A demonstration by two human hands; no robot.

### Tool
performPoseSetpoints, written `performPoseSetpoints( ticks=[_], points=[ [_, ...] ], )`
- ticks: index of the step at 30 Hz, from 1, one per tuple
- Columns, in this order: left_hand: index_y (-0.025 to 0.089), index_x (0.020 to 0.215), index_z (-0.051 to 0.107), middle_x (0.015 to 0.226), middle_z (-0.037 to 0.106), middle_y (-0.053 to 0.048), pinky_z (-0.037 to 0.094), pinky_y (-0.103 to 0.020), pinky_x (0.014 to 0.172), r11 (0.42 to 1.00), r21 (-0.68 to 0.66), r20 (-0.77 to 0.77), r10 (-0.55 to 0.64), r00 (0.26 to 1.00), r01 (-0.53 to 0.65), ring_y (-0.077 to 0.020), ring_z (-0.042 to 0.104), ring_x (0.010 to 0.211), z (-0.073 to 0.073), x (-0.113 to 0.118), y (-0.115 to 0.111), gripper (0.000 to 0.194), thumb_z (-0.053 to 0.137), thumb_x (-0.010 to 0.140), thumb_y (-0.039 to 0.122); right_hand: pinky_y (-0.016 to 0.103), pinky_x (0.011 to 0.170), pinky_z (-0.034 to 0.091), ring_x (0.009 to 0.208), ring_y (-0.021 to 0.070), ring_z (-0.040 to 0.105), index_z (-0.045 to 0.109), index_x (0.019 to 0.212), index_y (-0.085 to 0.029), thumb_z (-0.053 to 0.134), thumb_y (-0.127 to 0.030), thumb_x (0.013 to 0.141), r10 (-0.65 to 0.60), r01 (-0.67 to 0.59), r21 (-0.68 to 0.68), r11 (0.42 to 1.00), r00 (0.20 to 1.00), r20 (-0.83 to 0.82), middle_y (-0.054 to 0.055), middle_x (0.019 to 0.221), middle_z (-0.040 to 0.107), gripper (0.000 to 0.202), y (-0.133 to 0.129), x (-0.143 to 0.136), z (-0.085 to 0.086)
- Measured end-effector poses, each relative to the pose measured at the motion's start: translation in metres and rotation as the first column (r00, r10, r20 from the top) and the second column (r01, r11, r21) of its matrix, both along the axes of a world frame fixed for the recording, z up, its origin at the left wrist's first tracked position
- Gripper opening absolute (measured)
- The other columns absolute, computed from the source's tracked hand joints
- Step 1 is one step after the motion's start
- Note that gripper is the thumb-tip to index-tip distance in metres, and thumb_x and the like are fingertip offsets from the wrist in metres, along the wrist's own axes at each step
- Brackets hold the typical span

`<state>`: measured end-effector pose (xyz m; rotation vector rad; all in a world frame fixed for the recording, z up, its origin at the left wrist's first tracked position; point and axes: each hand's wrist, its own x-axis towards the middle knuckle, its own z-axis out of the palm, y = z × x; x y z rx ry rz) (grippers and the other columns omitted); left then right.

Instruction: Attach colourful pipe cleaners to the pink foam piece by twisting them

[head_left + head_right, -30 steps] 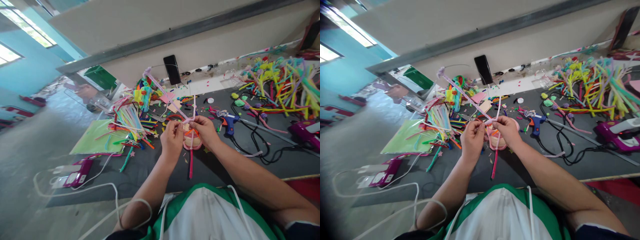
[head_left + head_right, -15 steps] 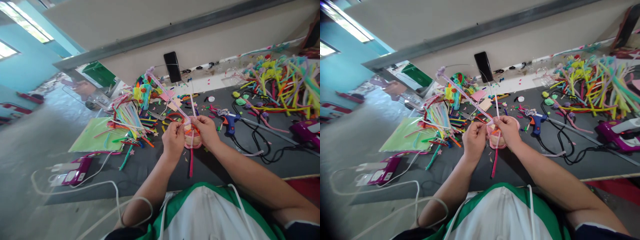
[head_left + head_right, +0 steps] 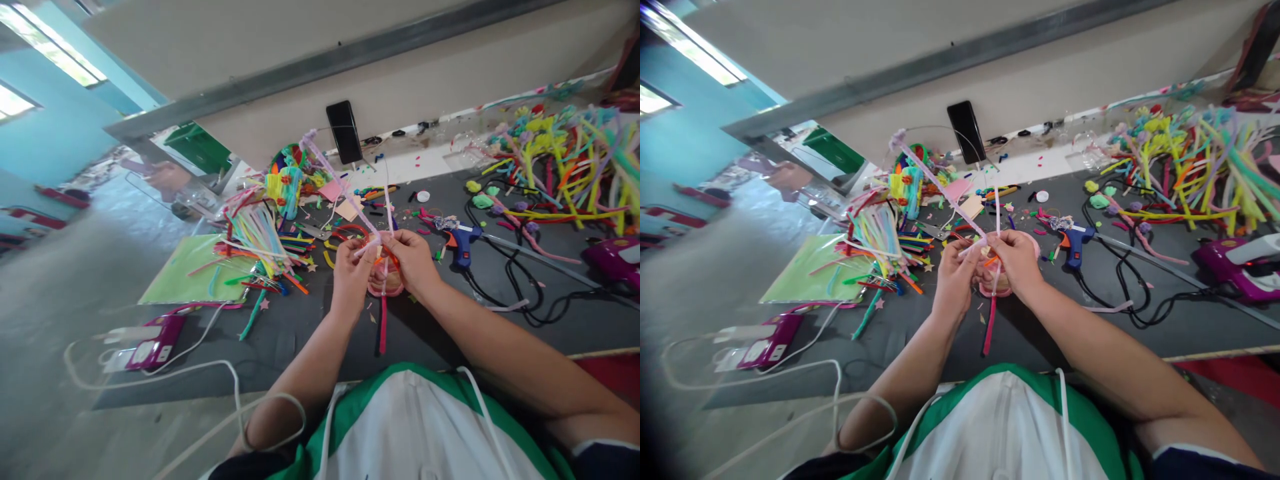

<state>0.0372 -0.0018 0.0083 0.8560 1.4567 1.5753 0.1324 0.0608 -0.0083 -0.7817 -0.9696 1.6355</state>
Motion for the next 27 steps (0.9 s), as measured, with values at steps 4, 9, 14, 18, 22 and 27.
performPoseSetpoints(
  ticks=[4, 9, 14, 18, 22, 27],
  points=[
    [0.016, 0.087, 0.053, 0.069, 0.061, 0.003, 0.042, -0.02, 0.042, 0.995, 0.003, 0.229, -0.096, 0.969, 0.098, -0.0069, 0.054, 0.041, 0.005, 0.002, 0.003, 0.04, 0.074, 0.069, 0.046, 0.025, 0.053, 0.044, 0.051, 0.0107, 0.052, 0.064, 0.071, -0.019, 0.074, -0.034, 0.065, 0.055, -0.055, -0.008, 0.998, 0.998, 0.009, -0.003, 0.062, 0.062, 0.019, -0.004, -0.002, 0.006],
    [0.013, 0.071, 0.054, 0.059, 0.055, 0.004, 0.037, -0.018, 0.038, 0.996, -0.008, 0.374, -0.077, 0.924, 0.086, -0.0044, 0.048, 0.038, 0.007, -0.002, 0.007, 0.033, 0.078, 0.064, 0.035, 0.025, 0.054, 0.045, 0.053, 0.0111, 0.054, 0.064, 0.071, -0.018, 0.073, -0.031, 0.066, 0.113, -0.113, -0.012, 0.993, 0.993, -0.015, -0.002, 0.063, 0.063, 0.016, -0.008, -0.003, 0.008],
    [0.012, 0.062, 0.053, 0.053, 0.051, 0.003, 0.029, -0.017, 0.037, 0.988, -0.024, 0.433, -0.129, 0.892, 0.154, -0.0036, 0.044, 0.038, 0.009, -0.008, 0.006, 0.03, 0.077, 0.064, 0.029, 0.025, 0.057, 0.047, 0.057, 0.0122, 0.058, 0.066, 0.075, -0.018, 0.071, -0.03, 0.071, 0.187, -0.19, -0.023, 0.982, 0.977, -0.1, -0.001, 0.064, 0.063, 0.013, -0.006, -0.003, 0.004],
    [0.012, 0.062, 0.054, 0.055, 0.052, 0.002, 0.029, -0.017, 0.038, 0.99, -0.034, 0.448, -0.105, 0.888, 0.134, -0.0028, 0.043, 0.04, 0.01, -0.011, 0.004, 0.027, 0.077, 0.064, 0.026, 0.026, 0.059, 0.048, 0.06, 0.0124, 0.059, 0.067, 0.08, -0.018, 0.068, -0.028, 0.073, 0.201, -0.212, -0.054, 0.976, 0.966, -0.161, 0.0, 0.069, 0.064, 0.012, -0.004, -0.002, 0.004],
    [0.012, 0.061, 0.054, 0.053, 0.052, 0.003, 0.029, -0.017, 0.039, 0.99, -0.029, 0.451, -0.107, 0.886, 0.134, -0.0032, 0.043, 0.039, 0.008, -0.014, 0.002, 0.025, 0.076, 0.064, 0.025, 0.028, 0.063, 0.049, 0.063, 0.0132, 0.059, 0.066, 0.081, -0.018, 0.073, -0.027, 0.067, 0.253, -0.262, -0.052, 0.964, 0.959, -0.129, 0.0, 0.071, 0.064, 0.018, -0.006, -0.003, 0.004],
    [0.011, 0.063, 0.056, 0.053, 0.053, 0.003, 0.028, -0.017, 0.039, 0.988, -0.012, 0.449, -0.132, 0.884, 0.153, -0.0033, 0.044, 0.039, 0.005, -0.015, 0.003, 0.023, 0.075, 0.065, 0.024, 0.027, 0.064, 0.047, 0.063, 0.0118, 0.057, 0.066, 0.076, -0.018, 0.076, -0.031, 0.066, 0.179, -0.179, 0.003, 0.984, 0.984, 0.007, -0.001, 0.069, 0.064, 0.018, -0.005, -0.005, 0.0]
  ],
)
